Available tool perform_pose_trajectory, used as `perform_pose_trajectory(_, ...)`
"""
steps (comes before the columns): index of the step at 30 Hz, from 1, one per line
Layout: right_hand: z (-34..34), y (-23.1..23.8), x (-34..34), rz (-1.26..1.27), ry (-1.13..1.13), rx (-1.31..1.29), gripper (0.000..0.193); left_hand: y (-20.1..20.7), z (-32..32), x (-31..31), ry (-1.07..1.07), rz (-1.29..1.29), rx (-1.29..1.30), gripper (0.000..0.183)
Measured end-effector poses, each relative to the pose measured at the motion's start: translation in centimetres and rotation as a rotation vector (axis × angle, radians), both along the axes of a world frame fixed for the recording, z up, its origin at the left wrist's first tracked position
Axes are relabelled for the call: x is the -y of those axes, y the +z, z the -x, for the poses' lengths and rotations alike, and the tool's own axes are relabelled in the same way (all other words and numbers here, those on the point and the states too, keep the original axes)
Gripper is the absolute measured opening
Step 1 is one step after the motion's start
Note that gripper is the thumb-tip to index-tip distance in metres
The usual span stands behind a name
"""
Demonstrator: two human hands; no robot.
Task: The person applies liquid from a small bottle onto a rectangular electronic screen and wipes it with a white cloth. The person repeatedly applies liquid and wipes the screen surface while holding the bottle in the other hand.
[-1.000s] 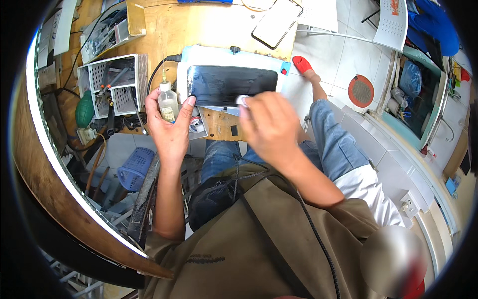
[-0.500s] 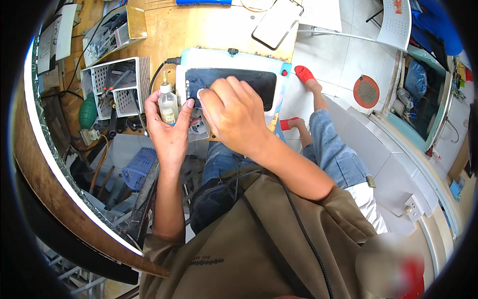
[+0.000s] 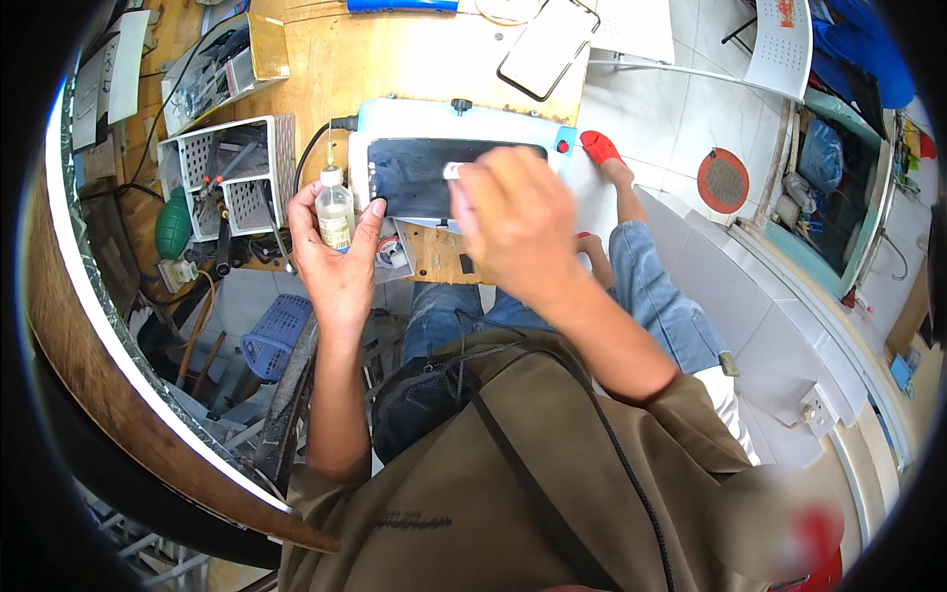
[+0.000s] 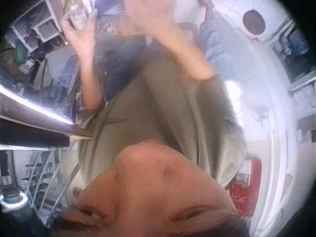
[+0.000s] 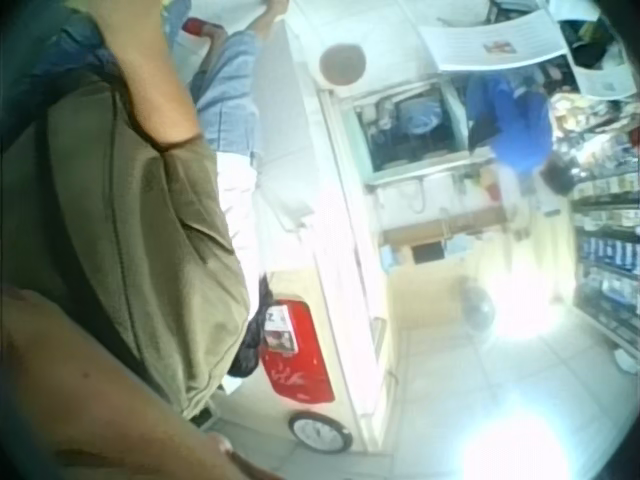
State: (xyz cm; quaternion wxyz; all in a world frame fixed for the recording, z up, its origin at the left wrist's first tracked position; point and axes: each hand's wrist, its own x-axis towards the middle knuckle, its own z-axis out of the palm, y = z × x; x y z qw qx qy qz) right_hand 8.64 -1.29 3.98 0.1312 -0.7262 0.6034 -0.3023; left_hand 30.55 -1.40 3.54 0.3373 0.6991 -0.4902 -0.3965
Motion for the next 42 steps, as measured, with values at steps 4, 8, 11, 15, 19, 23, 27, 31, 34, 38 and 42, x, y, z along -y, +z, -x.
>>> perform_pose_trajectory(4,3.5,1.6,-2.4,-0.076,-0.099,-0.034,0.017,0.1,-0.2,-0.2,0.048,-0.096,-0.050,0.055)
perform_pose_trajectory(8,-2.8,-0.2,0.4,-0.011,0.055,0.074,0.016,-0.4,-0.4,-0.1,0.036,-0.072,-0.114,0.056)
perform_pose_trajectory(11,-2.4,-0.2,0.2,-0.024,0.080,0.050,0.018,-0.6,-0.9,-0.1,0.011,-0.045,-0.056,0.057)
perform_pose_trajectory(15,5.7,2.9,-3.9,-0.143,-0.062,-0.048,0.010,-0.5,-0.9,-0.6,0.041,-0.066,-0.019,0.058)
perform_pose_trajectory(19,8.7,4.9,-3.6,-0.285,-0.283,0.245,0.020,0.9,-0.1,-0.7,-0.018,0.065,0.140,0.057)
perform_pose_trajectory(23,8.5,3.1,-2.6,-0.193,-0.149,0.233,0.026,3.6,1.9,-2.1,-0.118,-0.044,0.052,0.050)
perform_pose_trajectory(27,5.2,1.4,-1.7,-0.059,-0.019,0.110,0.031,2.7,5.3,-0.9,-0.316,0.273,0.365,0.047)
perform_pose_trajectory(31,4.6,2.2,-4.6,-0.165,-0.026,0.120,0.031,2.3,6.4,0.3,-0.395,0.309,0.508,0.049)
perform_pose_trajectory(34,5.7,3.1,-6.8,-0.230,-0.052,0.139,0.029,2.4,6.3,0.1,-0.384,0.299,0.482,0.050)
perform_pose_trajectory(38,5.0,2.0,-4.2,-0.055,-0.111,0.172,0.027,3.5,5.6,-0.8,-0.365,0.220,0.363,0.050)
perform_pose_trajectory(42,4.7,2.1,-5.9,-0.172,-0.082,0.142,0.026,4.3,4.4,-2.5,-0.412,0.133,0.278,0.049)
